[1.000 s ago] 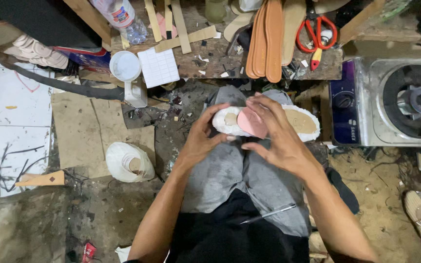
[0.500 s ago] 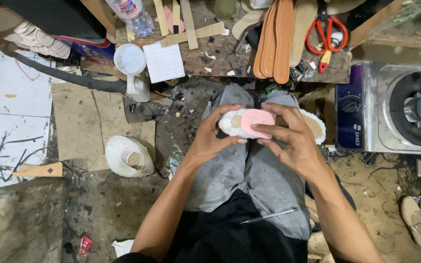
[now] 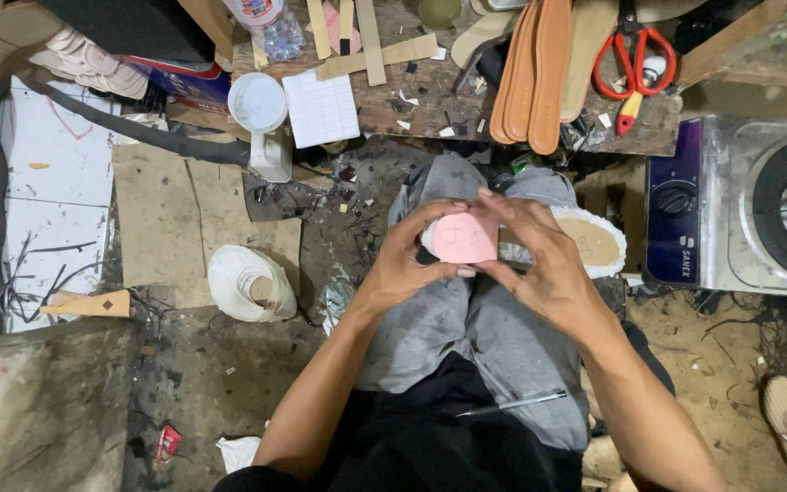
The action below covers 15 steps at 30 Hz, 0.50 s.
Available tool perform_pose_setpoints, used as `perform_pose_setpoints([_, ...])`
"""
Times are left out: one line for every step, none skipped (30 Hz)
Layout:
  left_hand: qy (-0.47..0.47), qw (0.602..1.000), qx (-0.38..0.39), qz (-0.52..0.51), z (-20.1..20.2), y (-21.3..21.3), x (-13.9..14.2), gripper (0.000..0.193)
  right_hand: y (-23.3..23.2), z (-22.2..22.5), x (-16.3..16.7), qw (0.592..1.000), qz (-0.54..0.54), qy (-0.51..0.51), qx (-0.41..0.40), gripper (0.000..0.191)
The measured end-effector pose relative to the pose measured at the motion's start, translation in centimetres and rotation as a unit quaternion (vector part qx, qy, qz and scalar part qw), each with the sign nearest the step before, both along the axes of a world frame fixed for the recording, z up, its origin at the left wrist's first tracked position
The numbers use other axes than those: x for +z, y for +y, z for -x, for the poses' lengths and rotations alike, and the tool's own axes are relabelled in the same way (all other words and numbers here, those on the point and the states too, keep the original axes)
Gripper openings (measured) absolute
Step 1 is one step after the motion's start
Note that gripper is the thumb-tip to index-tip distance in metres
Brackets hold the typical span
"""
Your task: The person fits a white strap with a gold buckle around a lace shoe upper on a shoe last, trims the strap with scissors, and presses it in place. They then hammer the sole edge, insert a tan insole, and use pliers to work on the shoe before placing it on a shelf rack.
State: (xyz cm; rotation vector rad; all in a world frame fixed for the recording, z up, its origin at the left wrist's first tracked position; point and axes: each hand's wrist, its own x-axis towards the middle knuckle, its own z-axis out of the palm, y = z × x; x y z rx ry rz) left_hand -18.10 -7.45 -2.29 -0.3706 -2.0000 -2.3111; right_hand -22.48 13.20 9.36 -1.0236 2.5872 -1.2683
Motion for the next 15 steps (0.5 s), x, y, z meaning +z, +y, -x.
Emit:
perform_pose_setpoints([0.001,1.0,-0.004,-0.007,0.0,0.0,-0.1,0.073,0.0,0.1,0.0,1.0,-0.003,0.001,0.001,0.087])
perform_pose_setpoints([0.001,1.0,-0.008,-0.013,0.1,-0.1,-0.2,0.072,-0.1,0.1,0.0,1.0,-0.005,0.001,0.003,0.089])
perform_pose_setpoints([0.002,1.0,-0.012,-0.019,0.2,-0.1,-0.3,0.071,-0.1,0.1,-0.1,1.0,-0.008,0.001,0.005,0.09])
perform_pose_setpoints([-0.003,0.999,-0.015,-0.033,0.3,-0.1,-0.5,0.072,-0.2,0.2,-0.3,1.0,-0.001,-0.003,0.004,0.091])
perform_pose_setpoints([-0.008,0.999,-0.018,-0.048,0.4,0.0,-0.6,0.072,-0.4,0.2,-0.4,1.0,0.004,-0.007,0.002,0.092])
perform_pose_setpoints([-0.014,0.998,-0.022,-0.064,0.5,0.1,-0.7,0.073,-0.3,0.4,-0.6,1.0,0.009,-0.012,0.0,0.093])
perform_pose_setpoints([-0.014,0.999,-0.016,-0.044,0.5,0.1,-0.8,0.072,-0.2,0.6,-0.7,1.0,0.006,-0.017,0.009,0.091])
perform_pose_setpoints([-0.013,1.0,-0.01,-0.024,0.6,0.2,-0.8,0.072,0.1,0.8,-0.7,1.0,0.002,-0.021,0.017,0.089])
perform_pose_setpoints([-0.012,1.0,-0.005,-0.004,0.7,0.2,-0.9,0.071,0.5,1.2,-0.7,0.999,-0.001,-0.026,0.024,0.088])
perform_pose_setpoints([-0.013,1.0,-0.014,-0.022,0.9,0.1,-0.9,0.07,1.1,1.6,-0.5,0.999,0.019,-0.026,0.016,0.075])
perform_pose_setpoints([-0.017,0.999,-0.023,-0.041,1.0,0.1,-0.9,0.069,2.2,2.1,-0.2,0.999,0.038,-0.029,0.007,0.063])
perform_pose_setpoints([-0.022,0.997,-0.031,-0.061,1.2,0.1,-0.9,0.068,3.3,2.5,0.2,0.998,0.056,-0.033,-0.002,0.051])
perform_pose_setpoints([-0.018,0.998,-0.028,-0.053,1.5,0.1,-0.9,0.068,4.5,2.6,0.6,0.997,0.026,-0.076,0.005,0.041])
perform_pose_setpoints([-0.013,0.999,-0.025,-0.043,1.9,0.1,-0.9,0.067,5.7,2.4,1.1,0.993,-0.003,-0.117,0.013,0.031])
perform_pose_setpoints([-0.008,0.999,-0.023,-0.032,2.4,0.0,-0.9,0.067,6.4,2.0,1.1,0.987,-0.031,-0.157,0.021,0.02])
